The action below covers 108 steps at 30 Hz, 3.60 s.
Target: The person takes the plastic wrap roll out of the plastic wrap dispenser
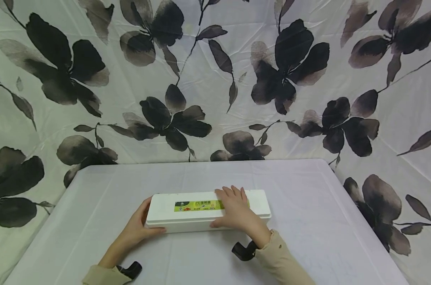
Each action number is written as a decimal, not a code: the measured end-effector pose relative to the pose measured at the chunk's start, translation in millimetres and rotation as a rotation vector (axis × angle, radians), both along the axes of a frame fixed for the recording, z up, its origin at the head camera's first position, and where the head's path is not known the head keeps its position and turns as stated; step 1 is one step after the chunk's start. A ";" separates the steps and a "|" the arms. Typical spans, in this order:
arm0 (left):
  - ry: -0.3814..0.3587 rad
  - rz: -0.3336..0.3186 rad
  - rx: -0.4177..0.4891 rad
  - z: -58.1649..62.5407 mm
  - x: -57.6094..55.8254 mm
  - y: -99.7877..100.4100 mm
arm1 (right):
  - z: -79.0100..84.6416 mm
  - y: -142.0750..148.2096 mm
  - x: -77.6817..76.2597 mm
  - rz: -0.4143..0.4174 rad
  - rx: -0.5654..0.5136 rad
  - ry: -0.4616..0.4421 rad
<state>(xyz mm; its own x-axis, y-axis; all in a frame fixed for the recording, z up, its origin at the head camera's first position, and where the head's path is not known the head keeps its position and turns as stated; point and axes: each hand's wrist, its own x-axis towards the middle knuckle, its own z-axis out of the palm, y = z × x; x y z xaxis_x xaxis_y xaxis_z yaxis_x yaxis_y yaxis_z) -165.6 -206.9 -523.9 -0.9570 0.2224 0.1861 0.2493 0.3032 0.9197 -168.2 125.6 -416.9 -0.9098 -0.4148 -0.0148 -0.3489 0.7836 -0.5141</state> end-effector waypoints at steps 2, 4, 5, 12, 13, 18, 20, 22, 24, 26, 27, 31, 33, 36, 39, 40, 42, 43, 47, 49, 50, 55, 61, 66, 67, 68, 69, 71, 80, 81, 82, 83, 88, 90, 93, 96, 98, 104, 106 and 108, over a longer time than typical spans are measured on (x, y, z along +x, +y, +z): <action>0.004 0.012 -0.002 -0.5 0.7 0.2 | -0.5 -7.8 -3.5 0.046 0.002 0.019; 0.009 0.016 -0.009 -1.4 1.5 0.2 | -2.2 -14.2 -6.9 0.086 0.008 0.029; 0.010 0.017 -0.011 -1.7 1.9 0.1 | -3.0 -17.0 -8.4 0.104 0.016 0.034; 0.001 0.013 -0.002 -2.4 2.8 -2.1 | -6.2 -27.7 -14.9 0.164 0.079 0.056; 0.004 0.012 -0.002 -2.7 2.5 -2.0 | -6.6 -28.4 -15.3 0.165 0.091 0.063; 0.019 0.010 -0.011 -3.1 1.7 -0.4 | -9.0 -30.6 -15.3 0.169 0.149 0.104; 0.024 0.014 -0.015 -3.2 1.5 0.0 | -10.0 -31.2 -15.2 0.168 0.167 0.119; 0.029 0.018 -0.022 -4.4 1.1 0.0 | -11.0 -31.7 -15.2 0.168 0.173 0.125; 0.030 0.017 -0.025 -4.7 0.9 -0.3 | -11.8 -32.0 -15.4 0.167 0.174 0.124; 0.031 0.015 -0.029 -5.2 0.6 -0.5 | -12.9 -32.2 -16.4 0.164 0.168 0.132; 0.030 0.014 -0.031 -5.4 0.5 -0.6 | -13.7 -32.1 -17.1 0.163 0.167 0.139; 0.027 0.014 -0.028 -4.6 0.8 0.0 | -16.3 -31.3 -20.0 0.159 0.156 0.168; 0.029 0.014 -0.029 -3.9 1.0 0.5 | -16.6 -30.7 -20.7 0.159 0.149 0.173; 0.032 0.012 -0.033 -3.7 0.9 1.4 | -15.4 -30.3 -20.3 0.160 0.132 0.165; 0.023 0.012 -0.035 -3.4 1.0 1.3 | -14.3 -30.7 -19.7 0.176 0.128 0.158; 0.019 0.013 -0.032 -3.3 1.1 1.0 | -13.9 -31.3 -19.6 0.185 0.128 0.157; 0.014 0.016 -0.033 -3.6 0.9 0.4 | -13.7 -32.7 -20.1 0.207 0.129 0.158; 0.014 0.017 -0.033 -3.8 0.7 0.3 | -13.7 -33.6 -20.6 0.216 0.130 0.157; 0.025 0.013 -0.035 -5.6 -0.5 -0.9 | -13.8 -39.3 -23.3 0.244 0.137 0.169; 0.031 0.011 -0.040 -6.2 -0.3 -1.4 | -14.5 -42.4 -24.5 0.250 0.145 0.175; 0.032 0.010 -0.041 -6.4 -0.2 -1.7 | -15.1 -43.7 -25.2 0.251 0.150 0.180; 0.044 0.013 -0.038 -7.2 1.0 -1.9 | -16.6 -45.4 -26.6 0.246 0.157 0.192; 0.107 -0.030 0.052 -6.3 0.8 -2.9 | -16.9 -45.6 -26.7 0.241 0.155 0.187; 0.115 -0.037 0.048 -3.3 0.4 -0.7 | -17.0 -45.4 -26.2 0.242 0.163 0.192; 0.111 -0.034 0.038 -2.6 -0.4 -0.6 | -17.1 -45.5 -26.8 0.243 0.163 0.195; 0.111 -0.033 0.024 -2.2 -1.1 -0.7 | -16.8 -45.6 -27.1 0.243 0.162 0.197; 0.102 -0.030 0.013 -2.3 -2.0 -1.1 | -16.6 -45.8 -27.5 0.244 0.162 0.201; 0.098 -0.021 -0.003 -2.8 -3.1 -1.3 | -16.6 -45.8 -27.8 0.245 0.162 0.206; 0.059 -0.001 -0.027 -3.2 -6.1 -0.8 | -16.2 -45.2 -28.5 0.269 0.183 0.238; 0.052 0.001 -0.030 -2.8 -5.9 0.0 | -16.4 -44.7 -28.7 0.270 0.184 0.240; 0.045 0.004 -0.031 -1.6 -5.3 0.0 | -16.2 -45.2 -28.9 0.273 0.182 0.242; 0.041 0.007 -0.033 0.1 -4.5 0.1 | -15.9 -45.5 -28.9 0.274 0.180 0.244; 0.030 0.007 -0.034 20.4 4.5 7.7 | -16.5 -44.4 -28.2 0.272 0.171 0.245; 0.030 0.007 -0.039 29.3 8.2 10.7 | -16.8 -44.4 -27.7 0.268 0.173 0.250; 0.030 0.010 -0.044 34.8 10.9 12.7 | -16.7 -44.8 -26.6 0.262 0.175 0.254; 0.031 0.016 -0.037 36.3 11.9 13.3 | -16.1 -44.9 -26.0 0.263 0.177 0.249; 0.021 0.012 -0.023 36.2 11.9 13.4 | -15.2 -44.3 -26.4 0.267 0.178 0.238; 0.007 0.004 -0.028 36.3 11.4 11.2 | -11.5 -44.5 -31.4 0.288 0.180 0.194; 0.005 0.007 -0.037 36.4 11.4 11.4 | -11.3 -44.5 -32.3 0.288 0.186 0.193; 0.008 0.014 -0.043 36.6 11.3 11.6 | -11.5 -45.0 -31.3 0.287 0.199 0.206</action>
<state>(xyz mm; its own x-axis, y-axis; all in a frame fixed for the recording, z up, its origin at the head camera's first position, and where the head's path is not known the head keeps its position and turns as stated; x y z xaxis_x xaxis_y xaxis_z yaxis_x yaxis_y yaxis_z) -154.3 -195.3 -487.3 -0.9586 0.2170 0.1846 0.2522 0.3457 0.9038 -199.5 80.5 -428.4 -0.7501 -0.6595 0.0496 -0.6474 0.7169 -0.2587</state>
